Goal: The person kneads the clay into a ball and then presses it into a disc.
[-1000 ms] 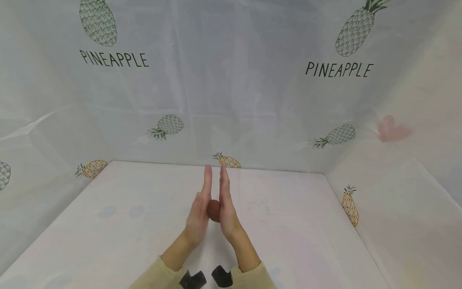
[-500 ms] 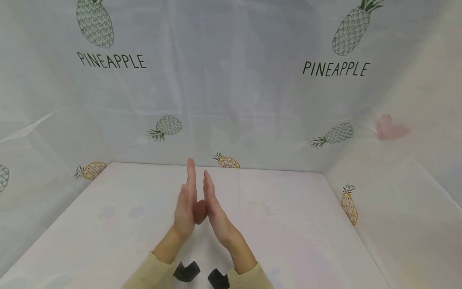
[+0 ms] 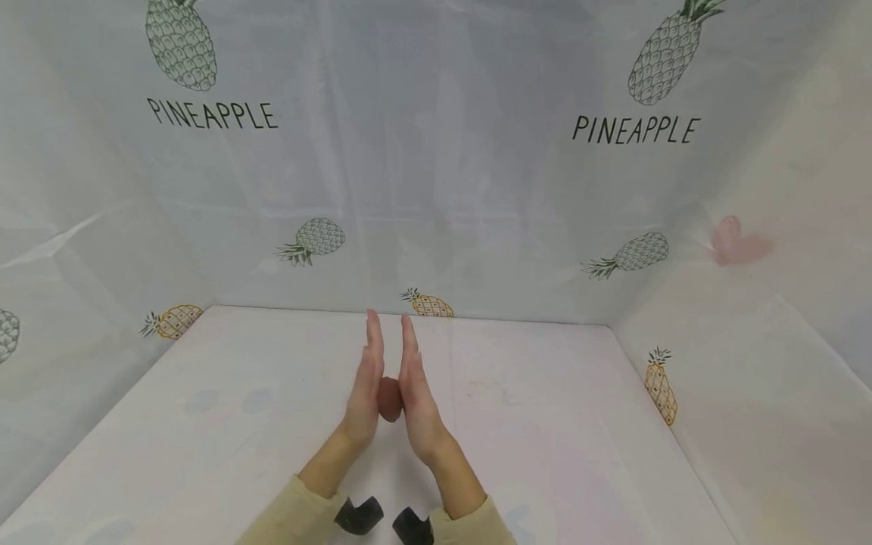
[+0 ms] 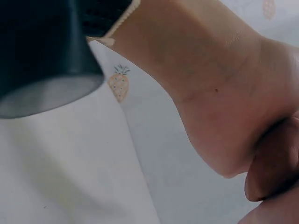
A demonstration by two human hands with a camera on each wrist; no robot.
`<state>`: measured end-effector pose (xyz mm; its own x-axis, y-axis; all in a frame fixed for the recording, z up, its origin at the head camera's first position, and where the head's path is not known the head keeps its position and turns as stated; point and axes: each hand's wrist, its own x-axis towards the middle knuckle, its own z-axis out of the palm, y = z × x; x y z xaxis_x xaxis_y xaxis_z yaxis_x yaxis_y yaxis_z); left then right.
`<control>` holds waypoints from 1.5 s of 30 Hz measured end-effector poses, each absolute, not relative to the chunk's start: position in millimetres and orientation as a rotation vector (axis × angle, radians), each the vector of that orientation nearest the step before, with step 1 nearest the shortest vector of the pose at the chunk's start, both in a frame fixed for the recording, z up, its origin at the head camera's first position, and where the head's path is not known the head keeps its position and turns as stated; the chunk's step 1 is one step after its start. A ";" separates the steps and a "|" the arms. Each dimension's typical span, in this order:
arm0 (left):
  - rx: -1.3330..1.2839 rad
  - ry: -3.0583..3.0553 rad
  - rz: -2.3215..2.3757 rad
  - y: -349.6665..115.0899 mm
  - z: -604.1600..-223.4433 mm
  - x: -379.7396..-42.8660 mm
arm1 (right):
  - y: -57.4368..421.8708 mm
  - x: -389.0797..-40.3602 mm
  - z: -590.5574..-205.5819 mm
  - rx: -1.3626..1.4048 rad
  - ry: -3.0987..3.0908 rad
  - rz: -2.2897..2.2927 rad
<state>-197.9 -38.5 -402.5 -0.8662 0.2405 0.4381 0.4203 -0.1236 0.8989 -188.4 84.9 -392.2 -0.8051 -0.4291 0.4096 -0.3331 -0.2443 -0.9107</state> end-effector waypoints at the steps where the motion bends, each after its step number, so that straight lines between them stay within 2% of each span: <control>1: -0.765 -1.995 -2.125 -37.0 -403.4 -197.4 | 85.5 -188.8 -391.9 -0.959 1.901 -2.246; 14: -0.994 -1.940 -2.191 -25.6 -399.3 -184.9 | 96.2 -196.1 -389.6 -0.928 1.918 -2.367; 21: -1.072 -1.842 -2.263 -23.8 -397.3 -184.4 | 100.2 -199.8 -393.2 -0.796 1.948 -2.416; 31: -1.043 -1.720 -2.240 -28.7 -391.0 -181.9 | 92.0 -199.8 -400.1 -0.783 1.812 -2.409; 45: -0.852 -1.907 -2.029 -35.2 -398.2 -191.9 | 80.0 -191.0 -397.9 -0.837 1.784 -2.354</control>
